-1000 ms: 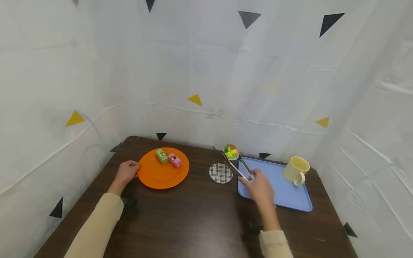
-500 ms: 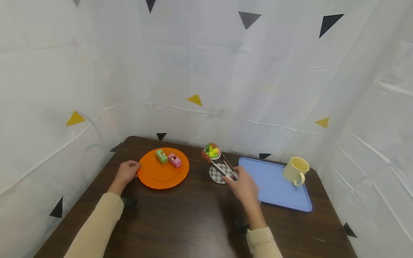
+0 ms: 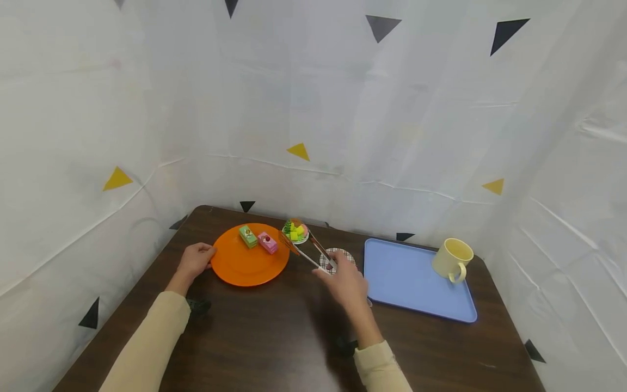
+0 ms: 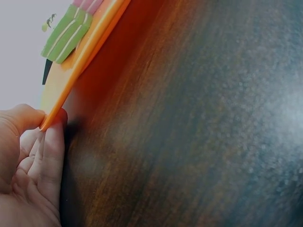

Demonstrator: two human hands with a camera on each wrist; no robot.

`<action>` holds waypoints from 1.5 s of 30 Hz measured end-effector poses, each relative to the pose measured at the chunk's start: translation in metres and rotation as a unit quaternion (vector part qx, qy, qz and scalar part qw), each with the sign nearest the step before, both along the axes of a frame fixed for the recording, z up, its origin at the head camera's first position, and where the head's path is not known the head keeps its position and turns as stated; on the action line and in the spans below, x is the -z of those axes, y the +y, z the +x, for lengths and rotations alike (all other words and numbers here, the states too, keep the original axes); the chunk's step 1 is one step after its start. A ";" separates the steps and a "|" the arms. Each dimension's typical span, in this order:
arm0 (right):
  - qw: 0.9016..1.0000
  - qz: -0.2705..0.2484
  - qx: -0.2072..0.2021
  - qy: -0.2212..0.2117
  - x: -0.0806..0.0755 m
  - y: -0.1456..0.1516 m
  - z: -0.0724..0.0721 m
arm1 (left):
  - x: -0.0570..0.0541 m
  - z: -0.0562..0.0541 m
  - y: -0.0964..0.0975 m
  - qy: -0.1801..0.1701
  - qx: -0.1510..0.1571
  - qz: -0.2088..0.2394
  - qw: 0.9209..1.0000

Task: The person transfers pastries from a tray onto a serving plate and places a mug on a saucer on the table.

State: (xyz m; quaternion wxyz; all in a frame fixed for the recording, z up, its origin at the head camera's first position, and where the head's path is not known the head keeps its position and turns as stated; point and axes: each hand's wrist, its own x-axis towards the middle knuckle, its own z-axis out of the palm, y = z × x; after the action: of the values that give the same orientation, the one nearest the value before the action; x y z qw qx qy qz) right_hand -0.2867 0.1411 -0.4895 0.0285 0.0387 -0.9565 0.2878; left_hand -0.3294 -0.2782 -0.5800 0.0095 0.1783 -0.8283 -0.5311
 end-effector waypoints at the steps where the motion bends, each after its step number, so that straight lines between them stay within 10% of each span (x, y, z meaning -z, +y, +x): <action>1: 1.000 0.001 -0.001 0.001 0.000 -0.004 0.000 | 0.000 0.000 0.000 0.001 0.001 -0.001 1.000; 45: 0.996 0.042 -0.070 -0.023 0.039 -0.092 0.004 | -0.005 0.002 -0.003 0.008 0.015 -0.009 1.000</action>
State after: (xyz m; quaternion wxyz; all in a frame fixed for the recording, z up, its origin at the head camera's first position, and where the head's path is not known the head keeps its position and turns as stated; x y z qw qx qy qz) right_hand -0.2828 0.0490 -0.5281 -0.0149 0.0999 -0.9632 0.2491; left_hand -0.3271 -0.2812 -0.5753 0.0100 0.1611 -0.8355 -0.5253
